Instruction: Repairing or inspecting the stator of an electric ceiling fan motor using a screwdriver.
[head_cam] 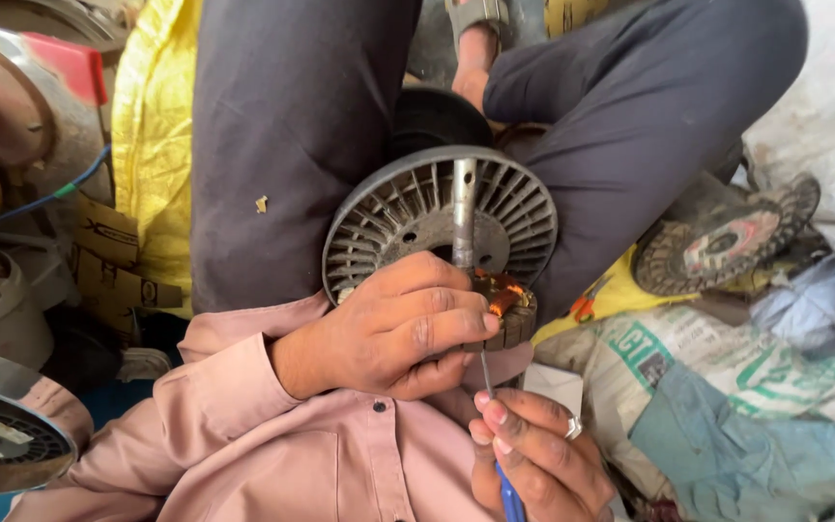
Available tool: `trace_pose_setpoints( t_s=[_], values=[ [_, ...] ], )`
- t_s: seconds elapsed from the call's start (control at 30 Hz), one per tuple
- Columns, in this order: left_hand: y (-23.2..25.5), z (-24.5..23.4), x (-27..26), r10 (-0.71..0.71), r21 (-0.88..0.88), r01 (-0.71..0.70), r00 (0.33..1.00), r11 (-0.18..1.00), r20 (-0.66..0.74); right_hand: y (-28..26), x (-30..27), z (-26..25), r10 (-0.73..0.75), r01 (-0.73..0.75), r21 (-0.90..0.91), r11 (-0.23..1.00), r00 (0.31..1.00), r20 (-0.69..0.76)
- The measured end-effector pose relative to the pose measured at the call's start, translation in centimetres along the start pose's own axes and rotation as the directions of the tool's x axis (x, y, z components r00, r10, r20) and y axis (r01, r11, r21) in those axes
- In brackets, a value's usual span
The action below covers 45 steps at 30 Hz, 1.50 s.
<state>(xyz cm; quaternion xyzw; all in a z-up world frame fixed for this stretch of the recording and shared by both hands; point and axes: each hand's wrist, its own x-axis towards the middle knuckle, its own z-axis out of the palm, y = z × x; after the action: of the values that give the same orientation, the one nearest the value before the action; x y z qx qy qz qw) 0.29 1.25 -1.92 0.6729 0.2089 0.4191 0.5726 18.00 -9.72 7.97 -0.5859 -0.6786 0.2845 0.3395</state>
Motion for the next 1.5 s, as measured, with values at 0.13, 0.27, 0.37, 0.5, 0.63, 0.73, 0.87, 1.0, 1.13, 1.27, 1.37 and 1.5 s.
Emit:
trace_pose_setpoints(
  t_s=[0.13, 0.27, 0.37, 0.5, 0.63, 0.73, 0.87, 1.0, 1.13, 1.27, 1.37, 1.5],
  values=[
    [-0.2, -0.1, -0.1, 0.016, -0.003, -0.016, 1.0, 1.0, 0.0, 0.0, -0.4, 0.0, 0.018, -0.018, -0.007, 1.0, 1.0, 0.015],
    [-0.3, -0.1, -0.2, 0.038, 0.002, -0.038, 0.999, 0.999, 0.016, 0.1, -1.5, -0.1, -0.031, 0.032, 0.034, 0.999, 0.999, -0.011],
    [-0.1, -0.2, -0.5, 0.041, 0.01, -0.042, 0.999, 0.999, 0.028, 0.2, -1.8, -0.4, -0.005, 0.009, 0.069, 0.998, 0.998, -0.065],
    [-0.2, -0.1, -0.3, 0.028, -0.003, -0.028, 0.999, 1.0, 0.039, -1.4, 1.0, -1.8, 0.166, -0.16, 0.152, 0.975, 0.986, -0.027],
    [0.2, 0.0, -0.2, 0.002, 0.012, -0.003, 0.999, 1.0, 0.052, -2.9, 3.3, -3.0, 0.293, -0.294, 0.168, 0.941, 0.956, 0.032],
    [0.4, -0.3, -0.1, -0.019, 0.025, 0.017, 0.998, 1.0, 0.065, -2.9, 5.5, -3.5, 0.319, -0.324, 0.097, 0.941, 0.945, 0.067],
    [1.0, -0.1, -0.1, -0.004, 0.025, 0.003, 0.998, 1.0, 0.066, -3.8, 8.3, -3.9, 0.341, -0.347, 0.028, 0.937, 0.931, 0.127],
    [2.3, -1.5, 1.4, 0.022, 0.114, -0.028, 0.998, 0.993, 0.055, -4.5, 9.5, -3.9, 0.436, -0.443, 0.023, 0.896, 0.89, 0.136],
    [4.4, -1.8, 3.2, 0.124, 0.182, -0.128, 0.992, 0.975, 0.034, -4.3, 9.1, -4.2, 0.379, -0.387, 0.025, 0.922, 0.913, 0.152],
    [4.6, -0.7, 2.5, 0.183, 0.24, -0.192, 0.981, 0.951, 0.062, -4.2, 7.9, -4.1, 0.338, -0.348, 0.081, 0.934, 0.934, 0.113],
    [4.6, -0.1, 1.8, 0.12, 0.229, -0.13, 0.991, 0.965, 0.055, -4.4, 6.5, -3.6, 0.253, -0.257, 0.053, 0.965, 0.965, 0.067],
    [4.3, 0.2, 1.4, 0.123, 0.243, -0.134, 0.991, 0.961, 0.059, -3.6, 3.1, -2.1, 0.113, -0.112, 0.031, 0.993, 0.991, -0.069]
  ],
)
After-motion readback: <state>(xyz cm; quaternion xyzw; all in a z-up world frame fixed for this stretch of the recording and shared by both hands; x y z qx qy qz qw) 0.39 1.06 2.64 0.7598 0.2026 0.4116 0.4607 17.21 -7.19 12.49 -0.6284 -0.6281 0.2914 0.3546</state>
